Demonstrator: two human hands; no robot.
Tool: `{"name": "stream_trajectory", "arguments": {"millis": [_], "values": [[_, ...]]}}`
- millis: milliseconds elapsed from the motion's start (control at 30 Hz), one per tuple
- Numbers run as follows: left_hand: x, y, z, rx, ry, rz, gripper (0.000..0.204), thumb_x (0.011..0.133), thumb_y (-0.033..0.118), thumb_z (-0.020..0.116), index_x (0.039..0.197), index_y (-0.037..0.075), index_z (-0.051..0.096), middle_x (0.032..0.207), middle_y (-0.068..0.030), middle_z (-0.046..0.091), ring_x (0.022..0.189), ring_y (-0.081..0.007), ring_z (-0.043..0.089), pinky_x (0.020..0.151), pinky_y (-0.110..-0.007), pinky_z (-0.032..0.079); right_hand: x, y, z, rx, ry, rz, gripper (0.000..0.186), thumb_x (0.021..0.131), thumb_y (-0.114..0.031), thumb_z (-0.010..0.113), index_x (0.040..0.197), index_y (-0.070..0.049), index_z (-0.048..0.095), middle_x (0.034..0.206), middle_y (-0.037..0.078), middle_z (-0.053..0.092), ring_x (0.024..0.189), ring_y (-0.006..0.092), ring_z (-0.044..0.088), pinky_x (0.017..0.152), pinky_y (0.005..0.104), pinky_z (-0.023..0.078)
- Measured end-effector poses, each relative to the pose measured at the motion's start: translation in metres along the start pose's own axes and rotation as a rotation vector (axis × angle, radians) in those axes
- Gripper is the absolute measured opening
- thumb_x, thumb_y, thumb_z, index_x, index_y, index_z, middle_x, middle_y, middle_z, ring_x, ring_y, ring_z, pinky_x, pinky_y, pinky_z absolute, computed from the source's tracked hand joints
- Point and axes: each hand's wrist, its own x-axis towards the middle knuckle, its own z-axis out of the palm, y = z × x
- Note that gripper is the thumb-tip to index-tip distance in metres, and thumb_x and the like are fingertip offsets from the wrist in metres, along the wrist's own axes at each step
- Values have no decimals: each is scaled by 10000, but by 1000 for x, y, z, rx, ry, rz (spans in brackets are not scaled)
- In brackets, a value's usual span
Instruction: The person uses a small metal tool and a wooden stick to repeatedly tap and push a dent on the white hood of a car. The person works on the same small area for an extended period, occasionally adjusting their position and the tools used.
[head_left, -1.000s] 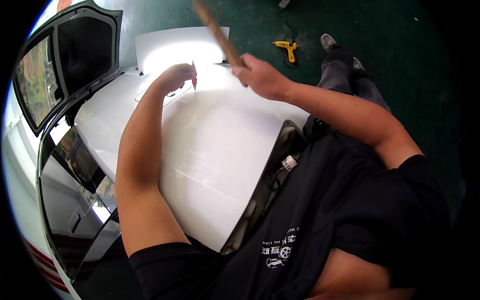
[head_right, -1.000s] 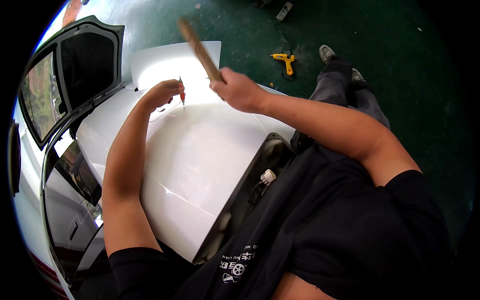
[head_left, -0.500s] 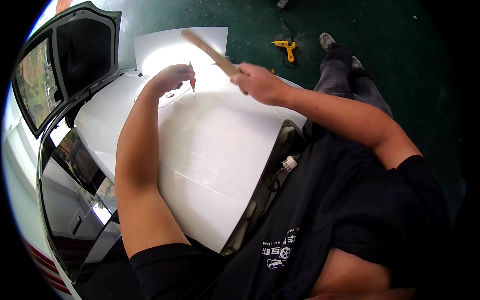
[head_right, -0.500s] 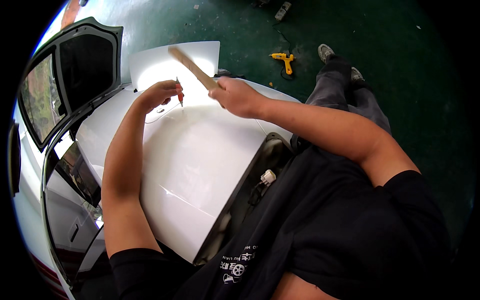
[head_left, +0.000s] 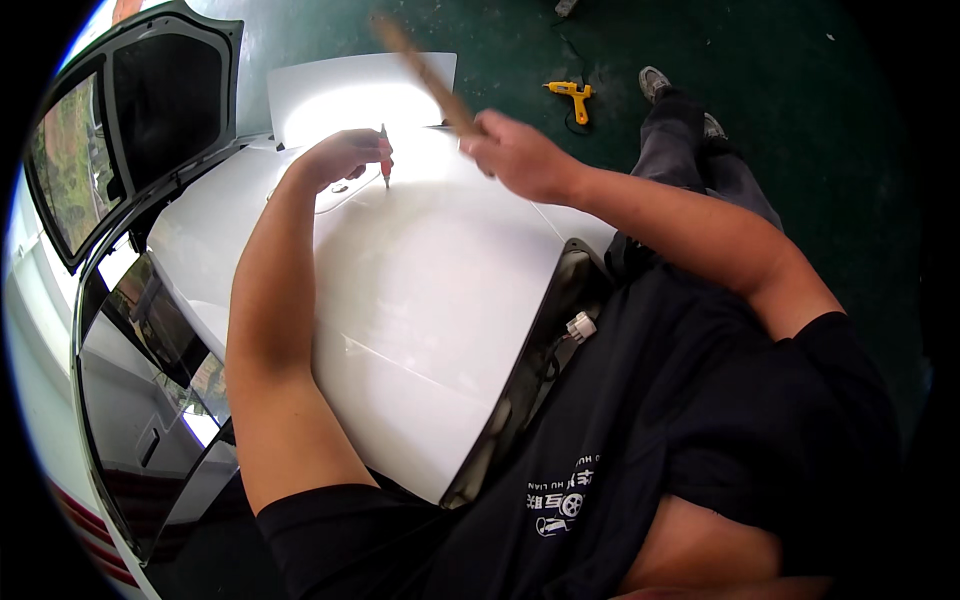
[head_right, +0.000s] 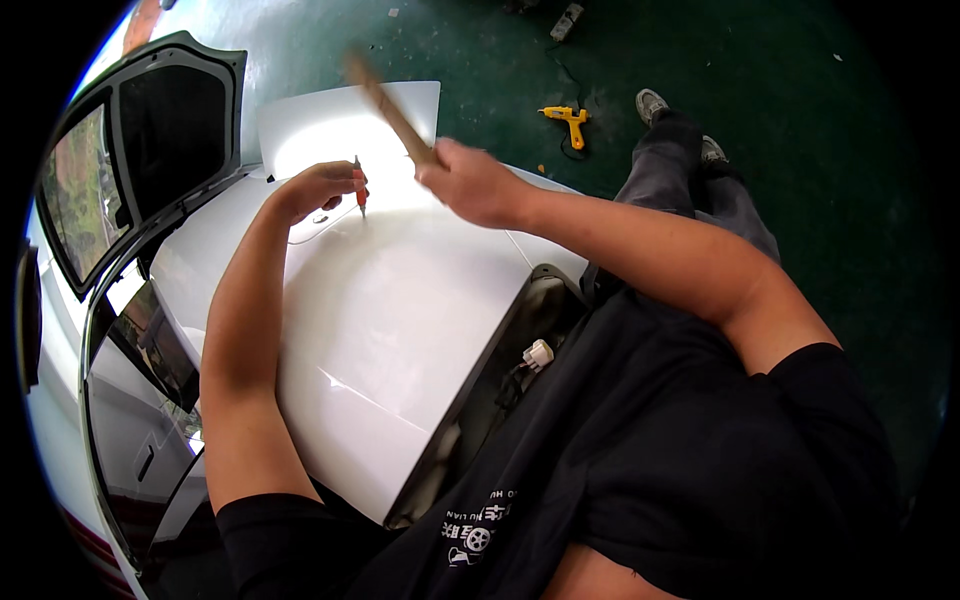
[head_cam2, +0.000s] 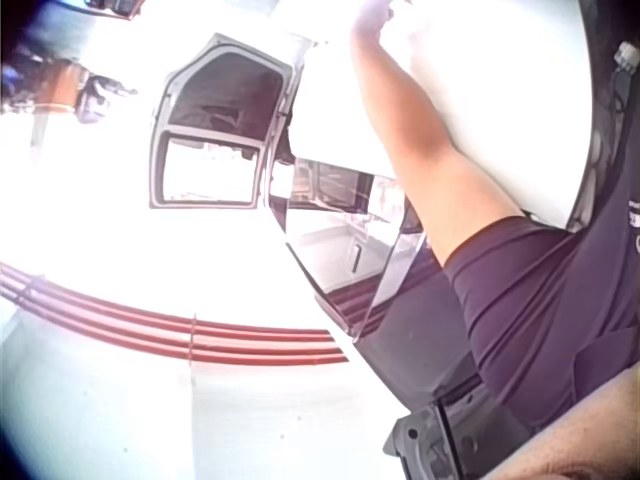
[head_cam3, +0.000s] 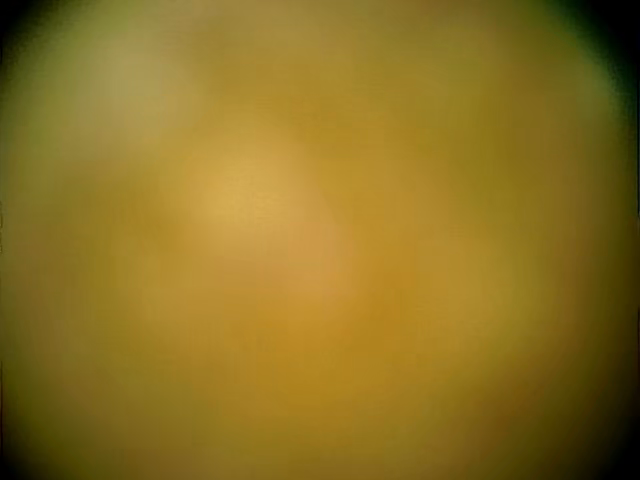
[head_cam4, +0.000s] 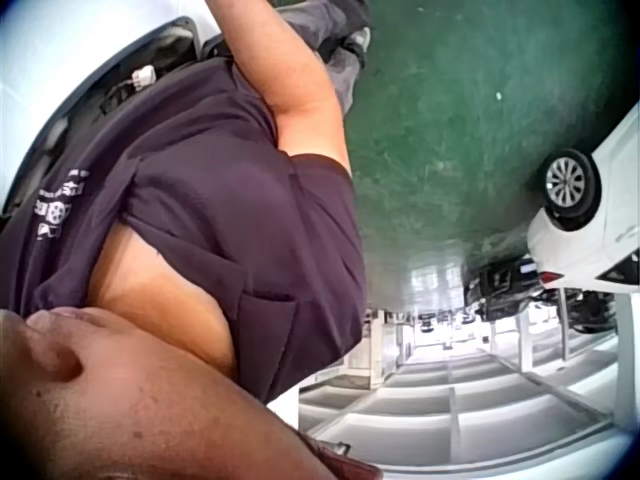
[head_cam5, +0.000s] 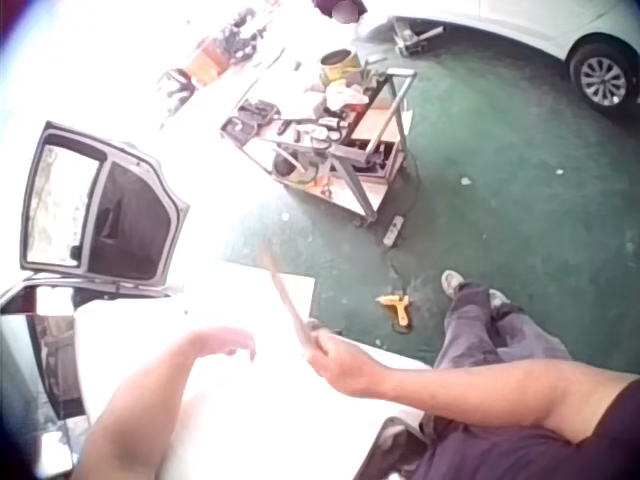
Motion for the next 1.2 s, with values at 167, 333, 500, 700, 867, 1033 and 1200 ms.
{"name": "stream_trajectory", "arguments": {"millis": [167,333,500,700,867,1033,1200], "values": [[0,-5,-3,-34,23,8,346,998,221,664,1273,10,654,1002,-37,691,667,-104,412,598,-250,370,1,-1,2,66,54,40,363,1047,-364,517,1032,-7,581,847,87,595,773,182,557,726,364,468],[0,-5,-3,-16,-15,-2,361,998,207,645,1293,-1,643,1020,-47,698,666,-103,409,606,-252,371,-1,-2,0,-20,-54,25,358,1047,-352,518,1024,2,569,848,93,595,774,178,559,727,372,469],[-6,1,-3,-12,30,-3,333,1001,180,637,1281,2,650,1013,-55,696,663,-103,412,602,-253,365,1,-1,-2,43,69,25,379,1046,-367,523,1015,6,586,846,89,601,764,175,558,721,358,468],[-8,1,-3,31,-9,-19,238,1011,156,622,1206,33,683,905,-42,646,649,-109,411,593,-262,357,0,1,-4,-84,-100,65,355,1036,-364,546,1038,-11,582,812,66,594,738,158,537,707,352,460],[-9,1,-10,-62,39,6,266,1003,177,634,1204,9,680,842,-43,610,646,-109,405,582,-278,332,13,1,-9,157,108,-28,314,1049,-360,563,1053,-47,561,773,-18,525,638,60,447,574,227,377],[-9,-4,-7,-34,-24,14,253,916,202,691,1109,40,717,873,2,668,608,-90,377,574,-272,320,2,0,0,-92,-185,83,300,1055,-342,553,1023,-44,545,750,-15,516,632,49,445,567,220,369],[-11,-3,-14,-79,2,6,258,897,188,688,1106,40,718,906,-14,683,602,-90,372,576,-266,328,6,-5,-3,131,73,-4,358,1034,-357,543,1013,-2,585,795,44,555,720,134,503,699,300,441]]}}
